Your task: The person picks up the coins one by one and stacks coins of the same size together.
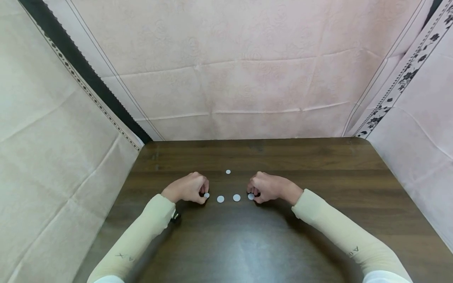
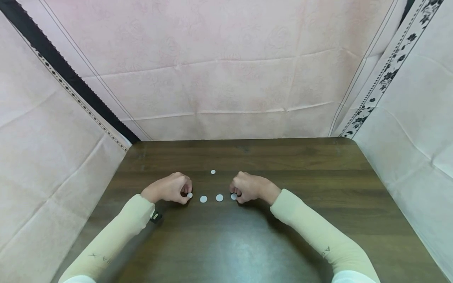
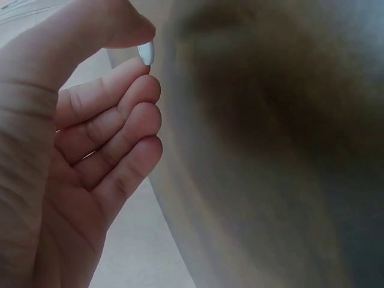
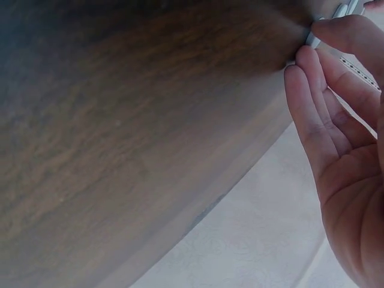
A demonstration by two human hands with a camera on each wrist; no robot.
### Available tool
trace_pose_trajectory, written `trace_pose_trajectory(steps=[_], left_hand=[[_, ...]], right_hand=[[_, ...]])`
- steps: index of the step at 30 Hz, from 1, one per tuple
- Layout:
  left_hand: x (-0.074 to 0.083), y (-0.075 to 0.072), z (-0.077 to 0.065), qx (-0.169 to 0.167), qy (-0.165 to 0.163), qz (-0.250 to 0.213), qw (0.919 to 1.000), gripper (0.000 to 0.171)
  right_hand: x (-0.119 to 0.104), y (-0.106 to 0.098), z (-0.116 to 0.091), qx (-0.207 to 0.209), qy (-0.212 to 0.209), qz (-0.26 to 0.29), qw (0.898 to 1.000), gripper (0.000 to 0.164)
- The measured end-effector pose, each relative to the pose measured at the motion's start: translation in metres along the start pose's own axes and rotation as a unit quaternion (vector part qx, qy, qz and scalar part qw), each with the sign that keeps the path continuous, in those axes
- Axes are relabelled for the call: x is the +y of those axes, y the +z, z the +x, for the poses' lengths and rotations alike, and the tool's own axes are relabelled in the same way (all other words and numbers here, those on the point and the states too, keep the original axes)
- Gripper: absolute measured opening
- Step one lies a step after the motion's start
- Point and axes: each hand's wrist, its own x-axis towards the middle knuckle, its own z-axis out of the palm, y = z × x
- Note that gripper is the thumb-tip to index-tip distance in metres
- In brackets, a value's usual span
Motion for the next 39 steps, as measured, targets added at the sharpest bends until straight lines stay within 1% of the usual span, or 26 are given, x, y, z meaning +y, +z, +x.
trace_pose_trajectory(steps=[5,9,12,18,21,25,28,31,36,39], left_hand=[[0.001,0.005,-0.006,0.004,0.004,0.001,1.0,0.01],[0.002,0.007,-0.008,0.001,0.0,-0.001,1.0,0.01],[0.002,0.008,-0.01,-0.002,-0.007,-0.002,1.0,0.011],[0.002,0.009,-0.012,-0.001,-0.006,-0.012,0.9999,0.01],[0.0,0.01,-0.014,-0.001,-0.002,-0.025,0.9997,0.009],[-0.001,0.01,-0.015,0.0,0.0,-0.039,0.9992,0.008],[-0.002,0.01,-0.016,0.0,-0.001,-0.042,0.9991,0.008],[-0.002,0.01,-0.017,-0.002,-0.003,-0.045,0.999,0.007],[-0.002,0.01,-0.018,-0.001,-0.004,-0.049,0.9988,0.007],[-0.001,0.011,-0.017,0.002,-0.002,-0.049,0.9988,0.007]], right_hand=[[0.001,0.0,0.0,0.002,0.001,0.005,1.0,0.015],[0.001,0.0,-0.001,0.003,0.005,0.007,1.0,0.017],[0.0,0.0,-0.001,-0.002,0.016,0.013,1.0,0.02],[0.001,-0.001,-0.001,-0.003,0.011,0.018,1.0,0.021],[0.001,-0.004,0.0,-0.015,0.019,0.028,0.999,0.023],[0.002,-0.011,0.003,-0.033,0.04,0.051,0.997,0.029],[0.004,-0.016,0.008,-0.032,0.051,0.052,0.997,0.03],[0.006,-0.021,0.016,-0.027,0.06,0.038,0.997,0.029],[0.008,-0.028,0.033,-0.009,0.049,0.003,0.999,0.027],[0.009,-0.03,0.043,0.009,0.046,-0.002,0.999,0.027]])
